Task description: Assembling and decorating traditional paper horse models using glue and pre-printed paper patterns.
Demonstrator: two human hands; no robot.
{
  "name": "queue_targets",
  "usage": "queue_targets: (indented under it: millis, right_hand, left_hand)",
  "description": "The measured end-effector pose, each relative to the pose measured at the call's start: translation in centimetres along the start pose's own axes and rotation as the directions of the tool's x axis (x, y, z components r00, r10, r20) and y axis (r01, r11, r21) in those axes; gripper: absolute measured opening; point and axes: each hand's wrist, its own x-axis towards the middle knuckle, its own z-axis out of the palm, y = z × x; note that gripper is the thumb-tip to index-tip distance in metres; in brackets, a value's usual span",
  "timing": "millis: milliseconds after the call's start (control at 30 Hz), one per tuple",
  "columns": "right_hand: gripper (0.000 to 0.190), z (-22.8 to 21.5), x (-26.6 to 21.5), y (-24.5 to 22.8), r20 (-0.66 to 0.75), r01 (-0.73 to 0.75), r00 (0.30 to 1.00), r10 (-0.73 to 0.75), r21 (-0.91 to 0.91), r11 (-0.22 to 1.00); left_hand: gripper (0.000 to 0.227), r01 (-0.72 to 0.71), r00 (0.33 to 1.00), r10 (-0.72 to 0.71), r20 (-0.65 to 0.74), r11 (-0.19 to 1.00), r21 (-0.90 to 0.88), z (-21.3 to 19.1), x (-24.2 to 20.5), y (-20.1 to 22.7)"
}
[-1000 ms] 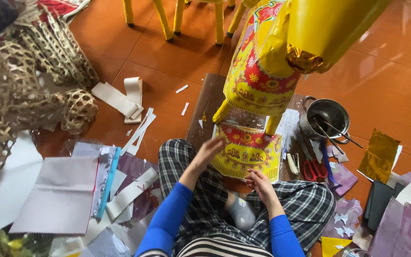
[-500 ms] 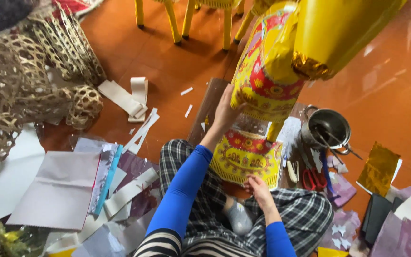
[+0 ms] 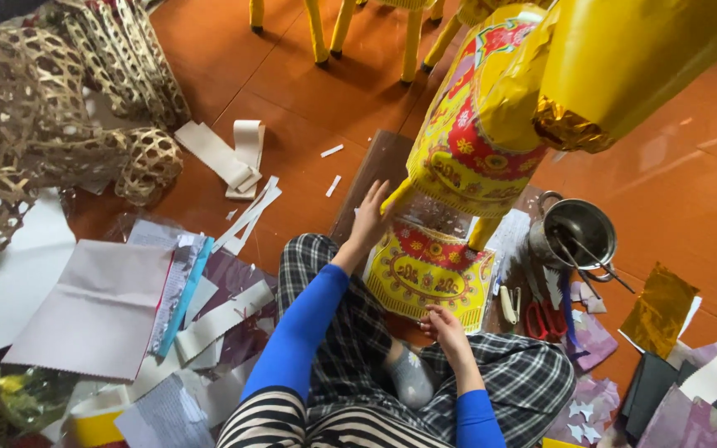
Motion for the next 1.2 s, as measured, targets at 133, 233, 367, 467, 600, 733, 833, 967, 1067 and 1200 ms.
queue_targets:
  millis: [133, 233, 367, 467, 600, 733, 833, 967, 1067, 1200]
  right_hand:
    - [0.034, 0.0, 0.2, 0.3, -0.003, 0.008, 1.000, -0.009, -0.104, 0.995]
    - [0.033, 0.3, 0.6, 0.3, 0.019, 0.034, 0.999, -0.031, -0.189, 0.981]
    - [0.033, 1.3, -1.0, -0.8, -0.030, -0.002, 1.000, -0.004, -0.177, 0.984]
    - [0.031, 1.9, -1.8, -1.5, -0.055, 0.021, 0.998, -0.034, -0.215, 0.976]
    - [0.028, -0.6, 0.3, 1.5, -0.065, 0.119, 0.986, -0.150, -0.346, 0.931]
    - [0.028, 2.2, -1.8, -1.9, -0.109, 0.122, 0.980, -0.166, -0.331, 0.936]
    - [0.027, 1.3, -0.7, -0.5, -0.096, 0.098, 0.986, -0.134, -0.316, 0.944]
    - [0.025, 0.4, -0.7, 0.2, -0.059, 0.104, 0.992, -0.115, -0.165, 0.981]
    - [0.026, 1.2, -0.9, -0.9, -0.064, 0.072, 0.994, -0.087, -0.197, 0.978]
    - [0.027, 1.5, -1.2, -1.3, -0.059, 0.049, 0.996, -0.063, -0.214, 0.976]
  left_hand:
    - [0.043, 0.074, 0.993, -0.067, -0.096, 0.994, 0.074, -1.0, -5.3, -6.1]
    - [0.041, 0.255, 0.965, -0.261, -0.031, 0.959, -0.127, -2.6, -7.4, -5.3]
    - [0.036, 0.220, 0.971, -0.196, 0.140, 0.958, -0.184, -3.0, -8.0, -3.5]
    - [0.033, 0.313, 0.938, -0.257, 0.233, 0.916, -0.249, -2.8, -7.3, -3.7]
    - [0.028, 0.477, 0.867, -0.401, 0.296, 0.839, -0.262, -2.1, -6.8, -5.1]
    - [0.026, 0.456, 0.885, -0.332, 0.327, 0.762, -0.461, 0.5, -6.0, -6.8]
    - [0.030, 0.312, 0.933, -0.156, 0.326, 0.802, -0.510, 1.4, -4.0, -4.3]
    - [0.049, 0.450, 0.890, -0.188, 0.416, 0.516, -0.729, 5.1, -1.3, -0.8]
    - [0.062, 0.531, 0.844, -0.252, 0.473, 0.269, -0.804, 7.8, 1.1, 0.6]
    - [0.072, 0.443, 0.863, -0.130, 0.487, -0.266, -0.856, 13.8, 3.3, -2.6]
